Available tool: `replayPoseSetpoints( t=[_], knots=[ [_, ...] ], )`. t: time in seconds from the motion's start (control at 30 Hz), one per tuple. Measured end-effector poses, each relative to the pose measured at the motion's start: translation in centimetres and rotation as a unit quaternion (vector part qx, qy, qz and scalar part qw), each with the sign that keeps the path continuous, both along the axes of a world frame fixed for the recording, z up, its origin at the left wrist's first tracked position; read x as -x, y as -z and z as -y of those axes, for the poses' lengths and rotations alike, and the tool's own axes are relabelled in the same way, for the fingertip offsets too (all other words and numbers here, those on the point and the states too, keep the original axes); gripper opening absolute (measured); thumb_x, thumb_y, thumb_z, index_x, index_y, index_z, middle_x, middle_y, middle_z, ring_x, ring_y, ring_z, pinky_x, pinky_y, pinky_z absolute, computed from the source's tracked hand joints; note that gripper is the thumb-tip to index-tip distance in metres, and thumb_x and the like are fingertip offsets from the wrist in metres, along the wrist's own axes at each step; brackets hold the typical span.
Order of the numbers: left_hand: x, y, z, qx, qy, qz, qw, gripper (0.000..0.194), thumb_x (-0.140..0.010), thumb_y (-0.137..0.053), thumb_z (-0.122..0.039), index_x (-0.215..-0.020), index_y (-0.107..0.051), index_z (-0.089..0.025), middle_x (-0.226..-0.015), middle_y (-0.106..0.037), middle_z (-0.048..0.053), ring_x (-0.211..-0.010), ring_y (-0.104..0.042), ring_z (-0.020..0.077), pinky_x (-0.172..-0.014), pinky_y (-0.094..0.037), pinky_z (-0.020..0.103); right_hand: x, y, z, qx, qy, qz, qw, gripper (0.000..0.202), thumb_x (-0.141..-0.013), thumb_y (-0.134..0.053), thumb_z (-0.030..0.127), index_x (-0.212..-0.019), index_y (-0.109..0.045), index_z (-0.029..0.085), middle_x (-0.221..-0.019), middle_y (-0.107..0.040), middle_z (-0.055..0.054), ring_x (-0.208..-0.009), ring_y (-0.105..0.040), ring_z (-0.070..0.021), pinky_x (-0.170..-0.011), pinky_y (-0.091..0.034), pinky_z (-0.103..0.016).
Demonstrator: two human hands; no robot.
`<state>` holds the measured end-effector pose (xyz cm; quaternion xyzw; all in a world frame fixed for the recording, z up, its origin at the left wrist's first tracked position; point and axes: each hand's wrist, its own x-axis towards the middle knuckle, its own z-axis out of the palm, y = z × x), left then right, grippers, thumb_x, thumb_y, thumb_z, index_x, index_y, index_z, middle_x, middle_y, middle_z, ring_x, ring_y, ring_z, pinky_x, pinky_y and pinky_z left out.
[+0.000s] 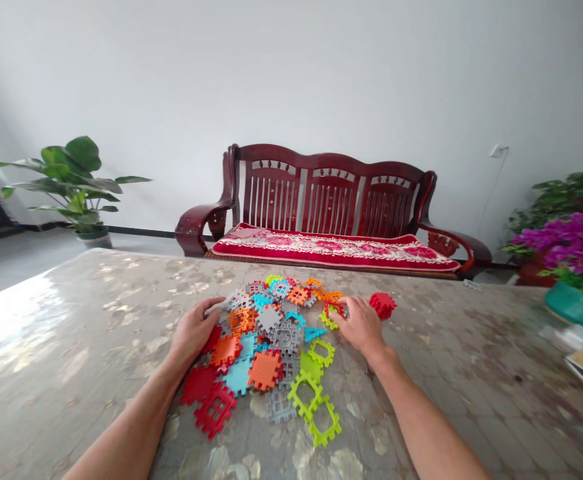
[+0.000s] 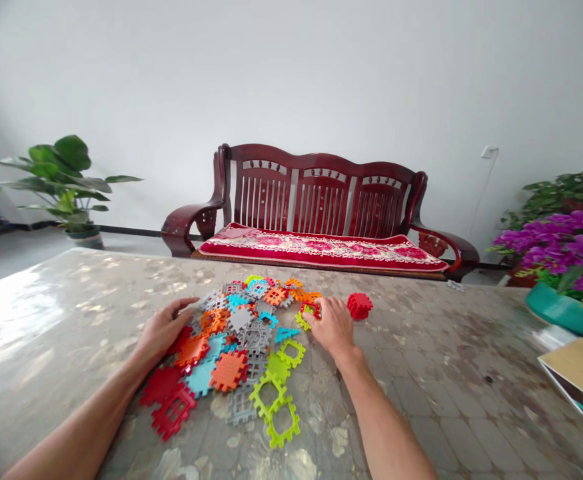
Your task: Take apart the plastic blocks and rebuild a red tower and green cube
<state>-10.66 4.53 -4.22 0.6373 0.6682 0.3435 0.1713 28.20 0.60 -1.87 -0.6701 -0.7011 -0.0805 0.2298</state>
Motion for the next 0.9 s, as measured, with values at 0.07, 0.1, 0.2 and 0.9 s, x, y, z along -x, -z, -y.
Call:
replayPoseSetpoints(
  t=[0.07,0.1,0.2,0.9],
  knots=[
    [-0.1,0.0,0.0,-0.018,0.004,-0.023,1.0,0.051,-0.089,-0.037,-0.043,-0.128,-0.063,-0.021,-0.13,-0.066,0.006,-0.118,-0.061,0.0235,-0.101,-0.045,0.033,1.0,0.0,0.3,0.01,0.031,0.034,0.999,0.041,-0.083,-0.066,0.05,-0.112,-0.064,0.021,-0.106,-0.069,-0.009,-0.101,-0.059,-0.0264,-0.089,-0.04,-0.036],
    [-0.2,0.0,0.1,-0.021,0.012,-0.037,0.999,0.054,-0.091,-0.033,-0.044,-0.131,-0.061,-0.021,-0.135,-0.063,0.007,-0.124,-0.057,0.0237,-0.106,-0.042,0.035,1.4,-0.1,0.3,0.014,0.042,0.049,0.998,0.044,-0.082,-0.066,0.053,-0.112,-0.064,0.021,-0.106,-0.069,-0.009,-0.101,-0.058,-0.027,-0.089,-0.039,-0.037],
    [-0.8,0.2,0.2,0.002,0.04,-0.081,0.996,0.06,-0.096,-0.024,-0.047,-0.142,-0.052,-0.02,-0.145,-0.054,0.008,-0.136,-0.046,0.0241,-0.116,-0.029,0.043,2.5,-0.2,0.5,0.02,0.067,0.075,0.995,0.045,-0.082,-0.066,0.055,-0.113,-0.065,0.022,-0.107,-0.069,-0.01,-0.101,-0.057,-0.028,-0.087,-0.038,-0.038],
    [-6.2,-0.2,-0.1,-0.032,0.108,-0.013,0.994,0.06,-0.095,-0.029,-0.05,-0.143,-0.051,-0.021,-0.153,-0.045,0.009,-0.147,-0.028,0.0267,-0.117,-0.029,0.047,3.5,0.1,0.3,0.007,0.061,0.066,0.996,0.035,-0.086,-0.061,0.046,-0.115,-0.067,0.028,-0.109,-0.072,-0.006,-0.104,-0.057,-0.0271,-0.089,-0.034,-0.039]
  ],
)
